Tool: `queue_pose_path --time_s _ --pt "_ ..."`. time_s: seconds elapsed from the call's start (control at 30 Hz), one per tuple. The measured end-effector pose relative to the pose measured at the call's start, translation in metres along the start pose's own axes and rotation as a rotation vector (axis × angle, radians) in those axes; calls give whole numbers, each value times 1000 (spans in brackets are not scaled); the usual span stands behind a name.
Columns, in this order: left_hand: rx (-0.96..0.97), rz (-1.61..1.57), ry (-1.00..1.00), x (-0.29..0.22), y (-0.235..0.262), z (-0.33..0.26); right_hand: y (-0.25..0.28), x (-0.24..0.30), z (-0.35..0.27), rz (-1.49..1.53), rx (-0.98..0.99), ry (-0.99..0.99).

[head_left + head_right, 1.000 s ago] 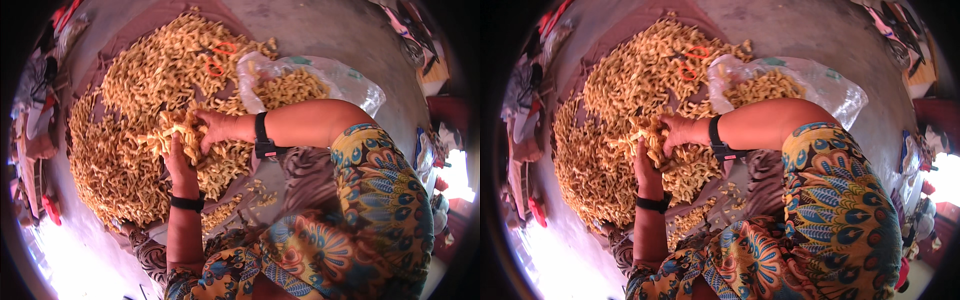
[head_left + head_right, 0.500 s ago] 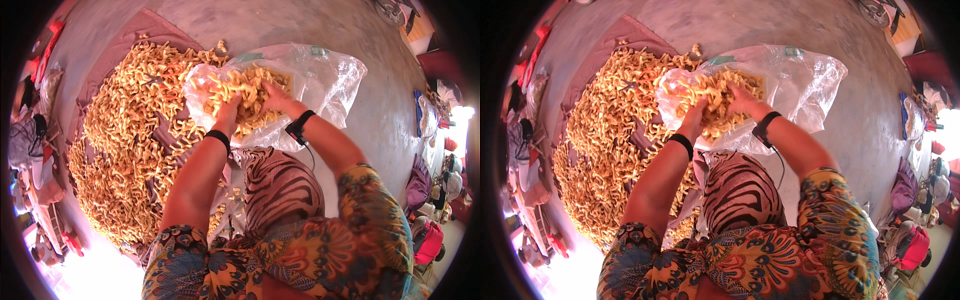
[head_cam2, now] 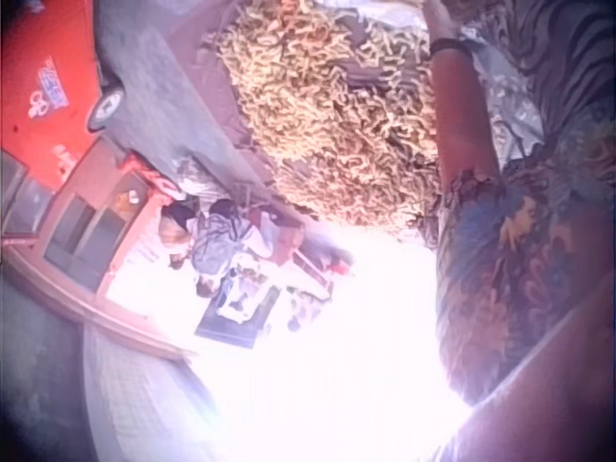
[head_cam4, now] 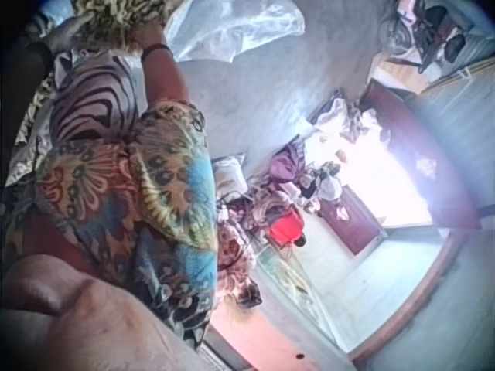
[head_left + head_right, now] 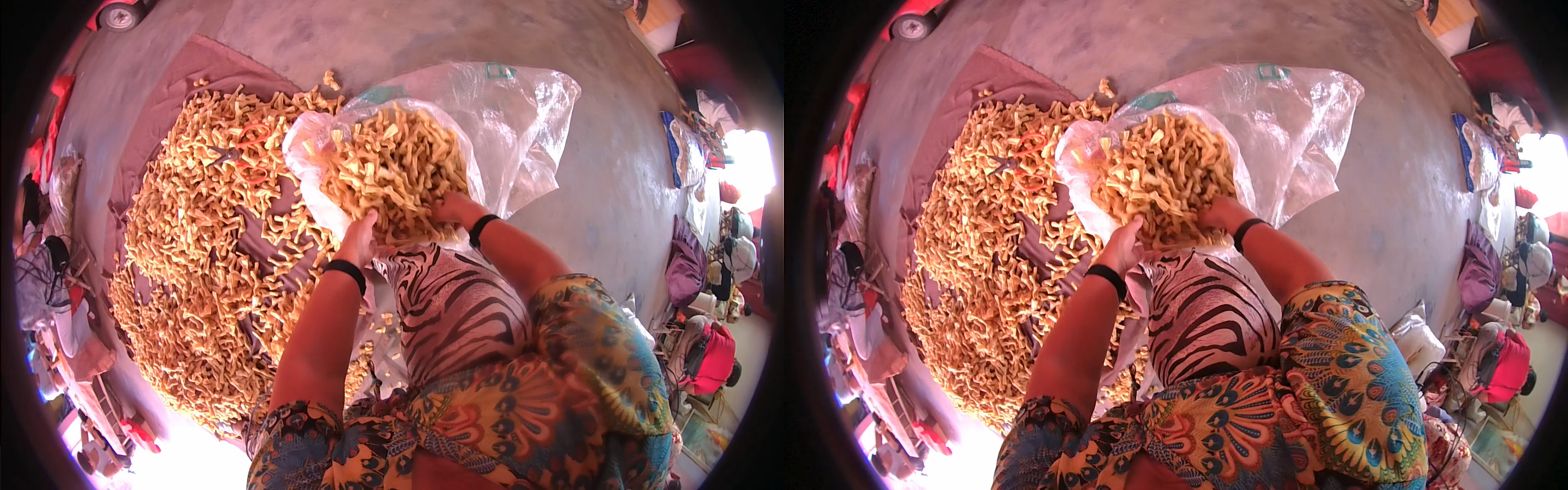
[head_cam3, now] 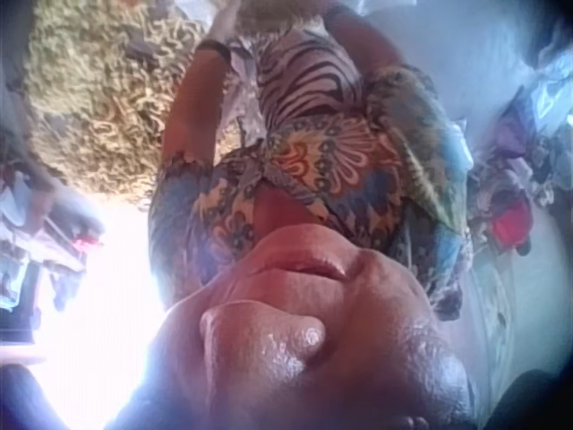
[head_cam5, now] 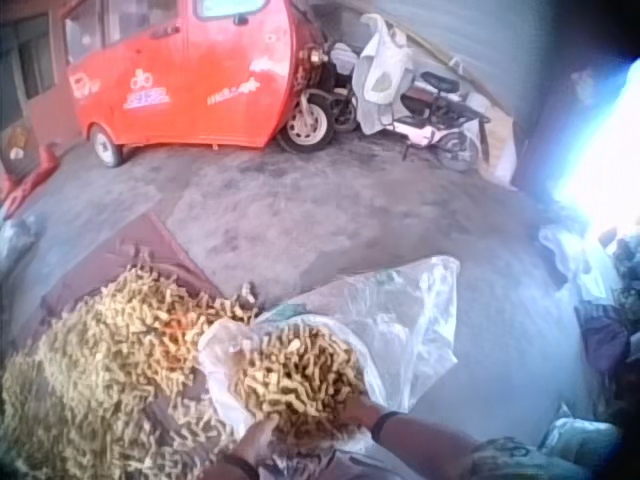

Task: The person sorts a large pile of snacks on the floor, picking them up by hand and placing them into a plastic bag.

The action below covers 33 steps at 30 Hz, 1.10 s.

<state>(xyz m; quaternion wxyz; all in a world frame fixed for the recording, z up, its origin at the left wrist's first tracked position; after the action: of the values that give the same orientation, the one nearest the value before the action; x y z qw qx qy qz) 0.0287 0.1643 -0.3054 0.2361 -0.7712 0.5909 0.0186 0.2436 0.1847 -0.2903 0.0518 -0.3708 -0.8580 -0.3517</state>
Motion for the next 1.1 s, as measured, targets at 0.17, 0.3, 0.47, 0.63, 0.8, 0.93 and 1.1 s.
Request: queue_pose_path --time_s 0.17,0.3,0.47,0.63,0.8,0.93,1.1 --pt "-16 80 -5 -3 -3 -10 12 -11 7 -73 -308 304" --pt "-1 114 -71 -13 4 -18 42 25 -8 -162 -264 496" --pt "-156 214 -157 -15 14 -20 126 100 25 -303 -795 572" --pt "-412 666 -463 -40 16 -16 160 108 110 -201 -895 371" --pt "-410 932 -960 -96 -30 -45 159 119 133 -310 -821 284" --pt "-319 1132 -785 -82 -33 -3 225 153 76 228 -1059 711" --pt "-191 1056 -933 -90 -44 8 313 176 33 480 -1163 842"
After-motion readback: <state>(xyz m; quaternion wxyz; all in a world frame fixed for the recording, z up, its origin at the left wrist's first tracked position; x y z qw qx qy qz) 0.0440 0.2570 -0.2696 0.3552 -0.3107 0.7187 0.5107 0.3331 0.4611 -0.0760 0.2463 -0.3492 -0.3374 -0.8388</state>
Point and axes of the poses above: each hand's wrist, its own z-axis towards the middle knuckle, its own y-axis out of the back of the hand, x = y × z, the point moved 8 cm from there along z, towards the middle knuckle, and after that the axes turned 11 degrees about -x, right-handed, at the moved point
